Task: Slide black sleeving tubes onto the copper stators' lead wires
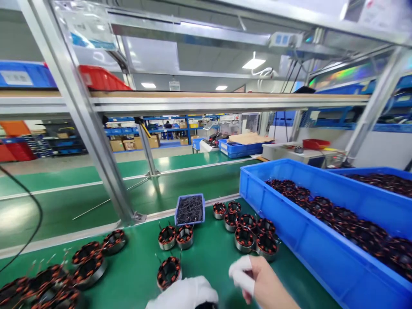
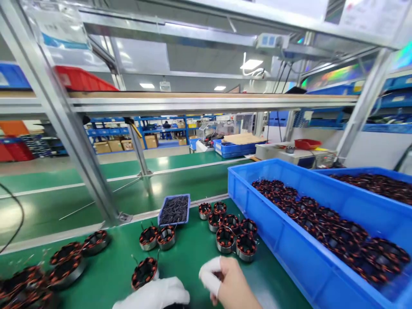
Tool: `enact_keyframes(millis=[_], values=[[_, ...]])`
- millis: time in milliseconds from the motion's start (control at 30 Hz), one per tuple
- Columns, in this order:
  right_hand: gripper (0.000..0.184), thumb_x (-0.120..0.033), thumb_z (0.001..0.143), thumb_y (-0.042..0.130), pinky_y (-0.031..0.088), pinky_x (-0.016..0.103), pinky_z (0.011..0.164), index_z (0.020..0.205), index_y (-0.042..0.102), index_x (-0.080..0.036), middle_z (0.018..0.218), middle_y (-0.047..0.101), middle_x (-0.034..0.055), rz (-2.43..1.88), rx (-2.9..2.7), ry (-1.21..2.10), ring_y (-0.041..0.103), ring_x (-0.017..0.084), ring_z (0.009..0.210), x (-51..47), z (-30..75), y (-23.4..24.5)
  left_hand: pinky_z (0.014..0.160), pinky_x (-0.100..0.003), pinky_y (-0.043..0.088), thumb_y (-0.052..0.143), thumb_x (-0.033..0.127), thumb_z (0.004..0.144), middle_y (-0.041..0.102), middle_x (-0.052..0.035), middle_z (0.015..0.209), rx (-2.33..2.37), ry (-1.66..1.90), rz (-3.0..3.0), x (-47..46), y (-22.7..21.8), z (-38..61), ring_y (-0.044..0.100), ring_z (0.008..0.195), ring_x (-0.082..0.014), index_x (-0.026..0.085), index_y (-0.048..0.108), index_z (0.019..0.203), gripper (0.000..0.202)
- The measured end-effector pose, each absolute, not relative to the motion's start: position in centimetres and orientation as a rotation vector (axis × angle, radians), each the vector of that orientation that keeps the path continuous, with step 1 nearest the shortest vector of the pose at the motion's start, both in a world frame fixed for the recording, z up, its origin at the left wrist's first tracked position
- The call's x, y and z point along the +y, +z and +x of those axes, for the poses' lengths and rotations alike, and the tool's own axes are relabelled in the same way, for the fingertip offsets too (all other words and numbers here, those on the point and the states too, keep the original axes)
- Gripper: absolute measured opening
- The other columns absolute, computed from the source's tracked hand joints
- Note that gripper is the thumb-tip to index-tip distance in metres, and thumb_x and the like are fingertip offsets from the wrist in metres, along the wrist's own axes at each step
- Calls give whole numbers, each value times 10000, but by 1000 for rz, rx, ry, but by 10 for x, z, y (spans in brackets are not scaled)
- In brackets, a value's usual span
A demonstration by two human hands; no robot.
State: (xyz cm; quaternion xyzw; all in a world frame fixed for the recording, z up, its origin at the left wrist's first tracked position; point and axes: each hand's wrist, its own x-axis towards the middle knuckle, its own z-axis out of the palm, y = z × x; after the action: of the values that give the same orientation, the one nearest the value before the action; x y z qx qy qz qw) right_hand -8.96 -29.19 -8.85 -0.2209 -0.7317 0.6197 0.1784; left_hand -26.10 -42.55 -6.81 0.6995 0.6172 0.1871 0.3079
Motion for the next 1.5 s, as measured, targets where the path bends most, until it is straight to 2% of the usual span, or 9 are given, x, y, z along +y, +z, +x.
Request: enact_keyframes(millis=[167,300,567,700,933,1067,1267,1367,1500], values=[[276,-221,643,503,205,176,393,404,387,-146,426,250,-56,-623,-2458,1642,272,49,399,-296,-80,-113,690,-316,412,565,361,658,595,-59,803,2261,534,1455,-411,-99,-241,558,763,-228,180,630,812,246],[160,-275,661,497,284,170,358,648,583,-141,459,432,-36,-894,-2242,1623,424,89,390,-300,-109,-142,673,-251,395,563,285,659,579,-16,737,2000,716,1452,-408,-103,-241,530,745,-171,180,662,715,155],[143,-240,646,542,316,163,350,584,573,-115,450,480,-28,-786,-2230,1739,428,80,372,-302,-129,-133,734,-275,408,550,157,649,524,-10,757,1839,1248,1188,-415,-124,-231,505,783,-172,180,658,842,222],[79,-195,650,572,390,199,502,614,596,-129,568,551,-4,-619,-2112,1675,479,108,528,-307,-125,-128,687,-259,422,545,166,678,474,4,730,1816,1386,1133,-420,-120,-223,499,735,-152,221,661,909,264],[185,-324,685,616,429,248,537,719,560,-151,633,555,9,-712,-1747,1801,515,146,572,-319,-122,-136,815,-288,441,543,220,710,647,-26,844,1890,1573,885,-424,-123,-227,581,828,-178,190,674,797,160],[190,-329,693,611,449,270,576,726,536,-157,672,553,19,-760,-1881,1628,524,160,616,-315,-121,-143,901,-308,427,518,317,756,667,-45,929,1815,1645,675,-425,-121,-229,590,916,-195,166,627,981,292],[402,-284,732,596,419,341,825,1119,523,-200,1073,549,74,-632,-2244,1169,507,206,953,-302,-123,-124,1000,-345,335,461,343,801,554,-78,1160,1654,1783,712,-437,-125,-230,461,1125,-192,170,300,1305,557],[127,-219,748,586,413,311,790,858,647,-209,891,615,39,-402,-2460,1036,532,184,866,-294,-136,-106,995,-346,337,645,136,567,415,-92,1296,1588,1658,840,-441,-134,-231,417,1161,-230,195,126,1357,948],[139,-152,752,536,400,281,674,656,630,-189,678,600,21,-145,-2493,806,529,167,738,-296,-151,-98,980,-353,351,561,46,524,508,-86,1213,1433,1539,878,-434,-145,-238,491,1086,-218,172,96,1357,963]])
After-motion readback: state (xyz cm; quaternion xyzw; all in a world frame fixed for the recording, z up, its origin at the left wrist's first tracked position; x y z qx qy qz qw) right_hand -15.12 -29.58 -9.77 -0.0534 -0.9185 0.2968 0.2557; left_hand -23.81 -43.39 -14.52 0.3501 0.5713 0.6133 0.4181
